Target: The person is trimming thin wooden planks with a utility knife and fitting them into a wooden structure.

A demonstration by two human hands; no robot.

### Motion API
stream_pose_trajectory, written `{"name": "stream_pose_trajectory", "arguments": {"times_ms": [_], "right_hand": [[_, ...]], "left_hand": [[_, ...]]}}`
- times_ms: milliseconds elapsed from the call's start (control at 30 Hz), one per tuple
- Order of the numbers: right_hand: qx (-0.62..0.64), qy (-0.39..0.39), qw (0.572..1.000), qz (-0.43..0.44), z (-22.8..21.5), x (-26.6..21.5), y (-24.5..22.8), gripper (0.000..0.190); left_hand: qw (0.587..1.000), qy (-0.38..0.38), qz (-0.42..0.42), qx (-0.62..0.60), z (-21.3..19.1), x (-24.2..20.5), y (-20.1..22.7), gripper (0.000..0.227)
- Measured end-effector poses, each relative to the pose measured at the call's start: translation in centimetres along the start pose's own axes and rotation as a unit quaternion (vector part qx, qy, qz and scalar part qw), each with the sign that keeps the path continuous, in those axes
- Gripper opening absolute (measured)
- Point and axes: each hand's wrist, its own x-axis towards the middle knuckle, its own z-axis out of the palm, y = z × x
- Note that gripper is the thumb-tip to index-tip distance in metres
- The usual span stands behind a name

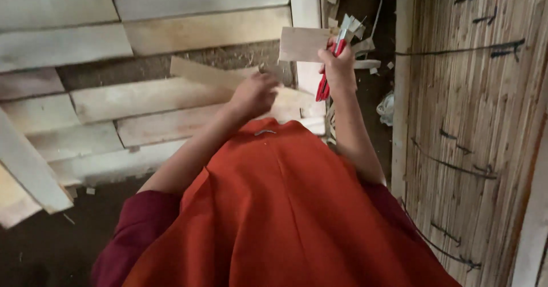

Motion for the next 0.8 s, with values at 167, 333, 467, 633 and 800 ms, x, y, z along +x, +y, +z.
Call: {"name": "stream_pose_trajectory", "arguments": {"times_ms": [167,333,467,633,800], "right_hand": [[-0.002,-0.005,1.000,0.004,-0.3,-3.4,2.8,0.025],[0.028,-0.003,0.999,0.038,-0.4,-5.5,3.6,0.024],[0.055,0.012,0.996,0.074,-0.9,-5.8,4.2,0.026],[0.016,0.018,0.997,0.068,-1.5,-5.2,5.6,0.026],[0.017,-0.012,0.997,0.070,-1.0,-4.7,4.7,0.027]], "left_hand": [[0.979,0.008,-0.005,0.206,-0.7,-3.2,3.9,0.058],[0.971,0.000,-0.040,0.237,-0.8,-3.1,4.3,0.079],[0.966,0.024,-0.023,0.257,0.7,-3.1,2.8,0.079],[0.962,0.048,0.014,0.267,0.5,-2.9,2.5,0.071],[0.966,0.068,0.066,0.239,-0.2,-4.3,3.5,0.046]]}}
